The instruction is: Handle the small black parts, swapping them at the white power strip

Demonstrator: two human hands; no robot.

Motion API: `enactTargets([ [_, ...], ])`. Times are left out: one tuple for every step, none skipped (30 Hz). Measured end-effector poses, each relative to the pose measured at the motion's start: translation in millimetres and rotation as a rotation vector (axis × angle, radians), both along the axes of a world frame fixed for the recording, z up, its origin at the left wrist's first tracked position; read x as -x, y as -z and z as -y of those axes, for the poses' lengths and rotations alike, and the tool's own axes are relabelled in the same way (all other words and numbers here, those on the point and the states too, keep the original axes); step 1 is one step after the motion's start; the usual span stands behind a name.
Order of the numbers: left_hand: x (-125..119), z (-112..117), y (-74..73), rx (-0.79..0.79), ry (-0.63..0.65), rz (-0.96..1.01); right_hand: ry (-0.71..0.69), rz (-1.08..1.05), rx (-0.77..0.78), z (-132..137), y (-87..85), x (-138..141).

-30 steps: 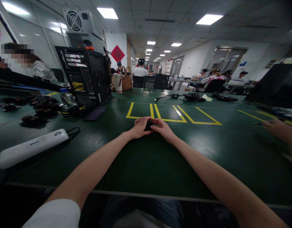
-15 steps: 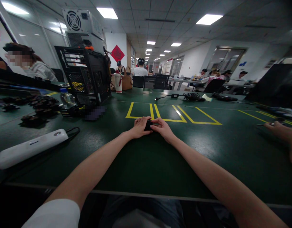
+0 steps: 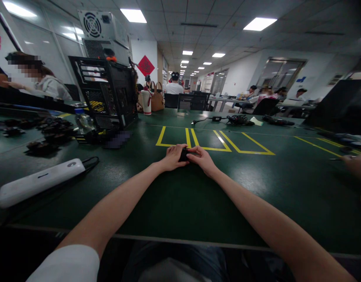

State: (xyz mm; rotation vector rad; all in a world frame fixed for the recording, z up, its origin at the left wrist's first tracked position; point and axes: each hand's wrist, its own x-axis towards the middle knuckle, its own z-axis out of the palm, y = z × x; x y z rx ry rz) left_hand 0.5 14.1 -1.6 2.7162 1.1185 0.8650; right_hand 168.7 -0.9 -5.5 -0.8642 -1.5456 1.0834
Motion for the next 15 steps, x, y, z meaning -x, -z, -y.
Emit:
enactTargets([
  [0.0, 0.2, -0.3, 0.005, 0.001, 0.000, -0.002, 0.000, 0.002, -0.1, -0.4, 0.3],
  [0.1, 0.4, -0.7, 0.010, 0.001, -0.001, -0.003, 0.002, 0.005, -0.1, -0.8, 0.6],
  [0.2, 0.6, -1.0, 0.013, 0.001, -0.002, -0.004, 0.007, 0.013, 0.0, -1.2, 0.9],
  [0.3, 0.6, -1.1, 0.014, 0.002, -0.003, -0.007, 0.011, 0.021, 0.2, -1.5, 1.1],
  [0.3, 0.5, -1.2, 0.013, 0.001, -0.004, -0.011, 0.014, 0.029, 0.5, -1.7, 1.3],
  [0.4, 0.2, -1.0, 0.010, 0.000, -0.004, -0.015, 0.014, 0.033, 0.9, -1.8, 1.3],
  [0.3, -0.1, -0.8, 0.008, -0.003, -0.005, -0.018, 0.014, 0.029, 1.5, -1.7, 1.2],
  [0.3, -0.4, -0.5, 0.006, -0.005, -0.005, -0.021, 0.014, 0.020, 2.1, -1.6, 1.1],
  [0.3, -0.8, -0.1, 0.006, -0.006, -0.007, -0.024, 0.017, 0.010, 2.7, -1.4, 0.8],
  [0.3, -1.1, 0.2, 0.005, -0.006, -0.006, -0.023, 0.021, 0.001, 3.2, -1.1, 0.5],
  [0.4, -1.3, 0.4, 0.005, -0.004, -0.005, -0.019, 0.026, -0.004, 3.6, -0.9, 0.3],
  [0.5, -1.4, 0.6, 0.006, -0.001, -0.003, -0.011, 0.033, -0.006, 3.8, -0.5, 0.2],
  [0.6, -1.3, 0.6, 0.007, 0.001, 0.000, -0.003, 0.037, -0.005, 3.7, -0.1, 0.2],
  [0.7, -1.1, 0.5, 0.008, 0.002, 0.003, 0.006, 0.040, -0.006, 3.3, 0.4, 0.4],
  [0.7, -0.7, 0.4, 0.011, 0.003, 0.006, 0.010, 0.040, -0.010, 2.5, 0.9, 0.6],
])
